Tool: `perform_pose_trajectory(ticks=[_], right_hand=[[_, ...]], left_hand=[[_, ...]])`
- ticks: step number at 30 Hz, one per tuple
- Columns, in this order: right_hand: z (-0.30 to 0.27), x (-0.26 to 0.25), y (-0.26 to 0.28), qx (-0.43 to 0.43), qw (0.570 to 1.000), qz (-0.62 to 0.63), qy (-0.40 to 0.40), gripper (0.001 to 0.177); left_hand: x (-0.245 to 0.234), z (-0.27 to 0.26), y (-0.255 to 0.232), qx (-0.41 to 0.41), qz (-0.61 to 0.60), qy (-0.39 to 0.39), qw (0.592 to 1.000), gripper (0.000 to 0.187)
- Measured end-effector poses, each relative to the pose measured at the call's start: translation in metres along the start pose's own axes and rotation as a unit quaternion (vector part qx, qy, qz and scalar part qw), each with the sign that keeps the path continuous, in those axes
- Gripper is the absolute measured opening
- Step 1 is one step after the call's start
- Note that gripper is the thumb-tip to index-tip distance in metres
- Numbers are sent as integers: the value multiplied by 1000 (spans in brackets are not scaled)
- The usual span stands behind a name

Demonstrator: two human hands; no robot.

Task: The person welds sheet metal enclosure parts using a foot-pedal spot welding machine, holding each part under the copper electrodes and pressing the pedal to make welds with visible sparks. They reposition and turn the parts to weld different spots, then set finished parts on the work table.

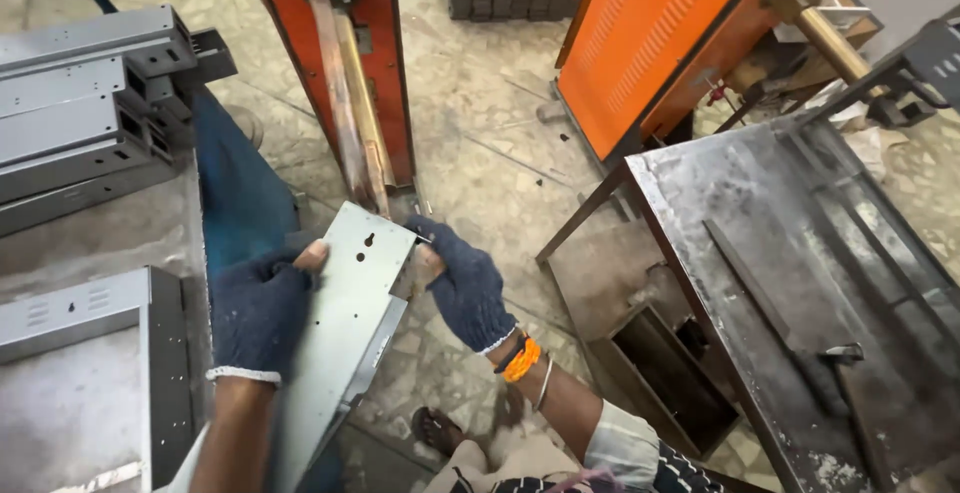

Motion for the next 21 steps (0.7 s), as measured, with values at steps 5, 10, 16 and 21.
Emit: perform_pose_trajectory(ticks=[5, 10, 16, 21], right_hand=[[-16, -9, -11, 23, 996, -71, -44, 26], [-48, -15, -47, -36, 980, -196, -23, 44], [-35, -81, -71, 150, 980, -67, -112, 11], [-19, -104, -31, -42, 997, -38, -44, 14]], left_hand=[[6, -20, 3, -24, 27, -1, 999, 37], [25, -35, 34, -48, 21, -11, 999, 39], [62, -52, 27, -36, 26, 12, 999, 42], [123, -71, -31, 91, 31, 97, 991, 45]])
Point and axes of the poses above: each hand's wrist, its own z-axis towards the middle knuckle, its own x-axis out of the palm, y = z × x, the point moved 7 cm from there along z, towards the middle knuckle, and after that the axes turned 2 degrees about x, right-handed, at the moved point
